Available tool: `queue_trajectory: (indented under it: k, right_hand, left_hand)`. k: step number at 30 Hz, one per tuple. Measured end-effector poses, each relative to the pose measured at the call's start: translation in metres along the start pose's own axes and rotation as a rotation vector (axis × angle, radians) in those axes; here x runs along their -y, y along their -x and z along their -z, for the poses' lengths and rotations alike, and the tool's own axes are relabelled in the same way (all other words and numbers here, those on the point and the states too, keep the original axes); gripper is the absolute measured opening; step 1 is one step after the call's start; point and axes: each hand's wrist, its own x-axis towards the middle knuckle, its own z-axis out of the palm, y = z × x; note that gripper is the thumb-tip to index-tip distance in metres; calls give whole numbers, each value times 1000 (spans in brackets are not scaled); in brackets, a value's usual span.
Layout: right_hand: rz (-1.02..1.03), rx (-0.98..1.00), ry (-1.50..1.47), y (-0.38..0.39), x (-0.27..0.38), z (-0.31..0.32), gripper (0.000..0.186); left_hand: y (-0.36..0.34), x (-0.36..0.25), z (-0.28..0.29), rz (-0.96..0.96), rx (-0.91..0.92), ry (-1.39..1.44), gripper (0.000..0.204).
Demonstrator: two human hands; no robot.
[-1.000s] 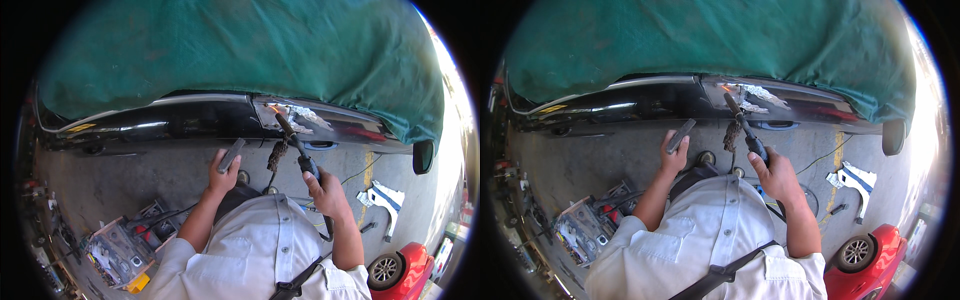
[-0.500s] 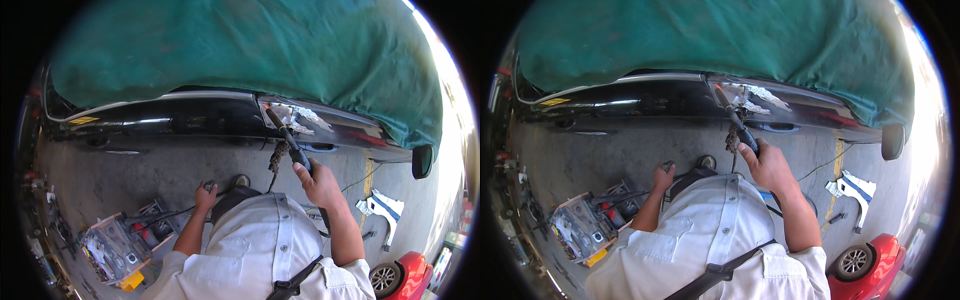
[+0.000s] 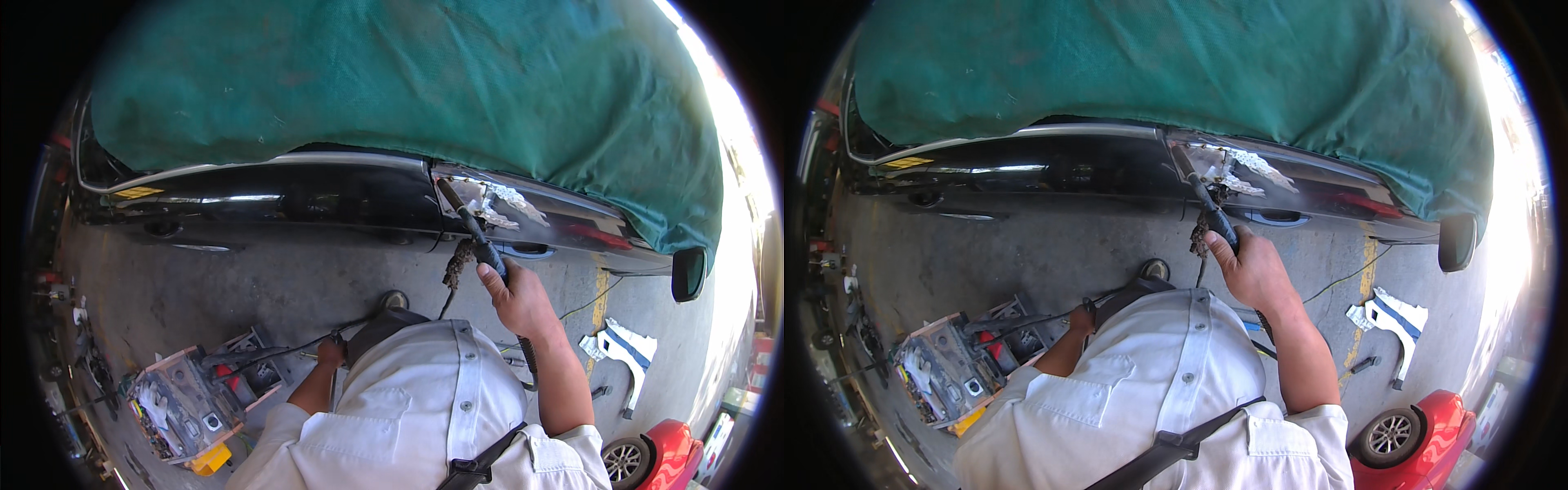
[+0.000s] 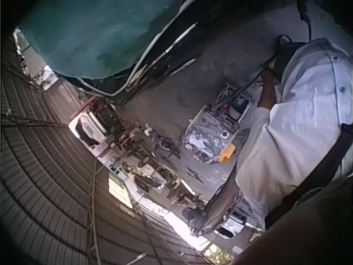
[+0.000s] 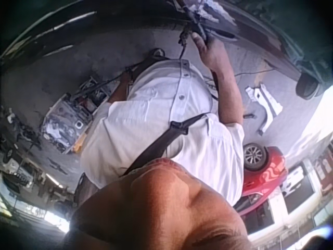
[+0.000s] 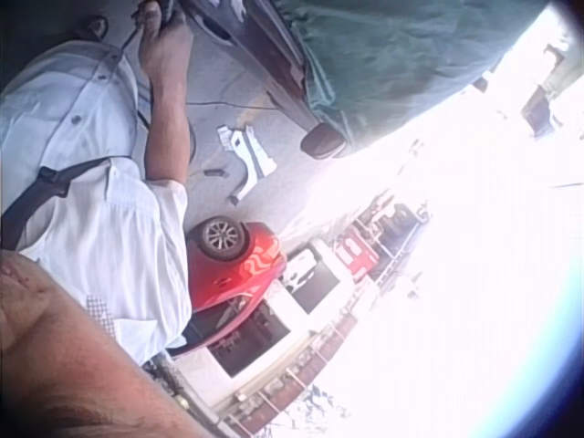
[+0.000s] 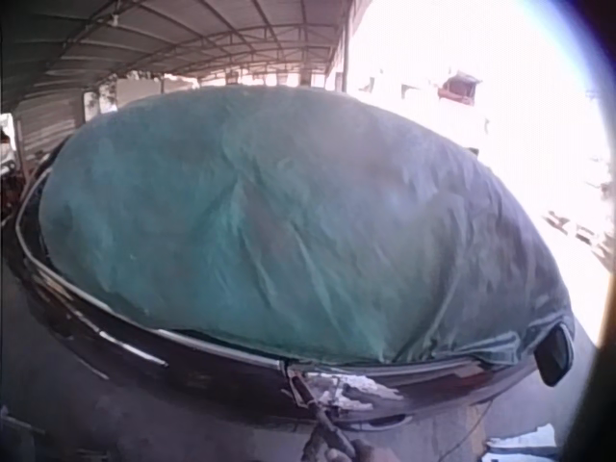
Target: The person welds a damaged area on a black car bumper using a welding torch and a metal rod, then hammers the welded section to smooth it. The person briefly walks away to retrieve a tool before returning to continue hammering the repair area.
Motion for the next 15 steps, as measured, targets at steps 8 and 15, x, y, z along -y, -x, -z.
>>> queue_trajectory:
  k: [8, 15]
  right_hand:
    - [9, -12, 6, -3, -4, -5, 65]
    - [8, -23, 20, -5, -1, -6, 66]
  left_hand:
    - [-4, -4, 5, -72, 46, -21, 58]
    - [-8, -15, 16, -25, 64, 14, 55]
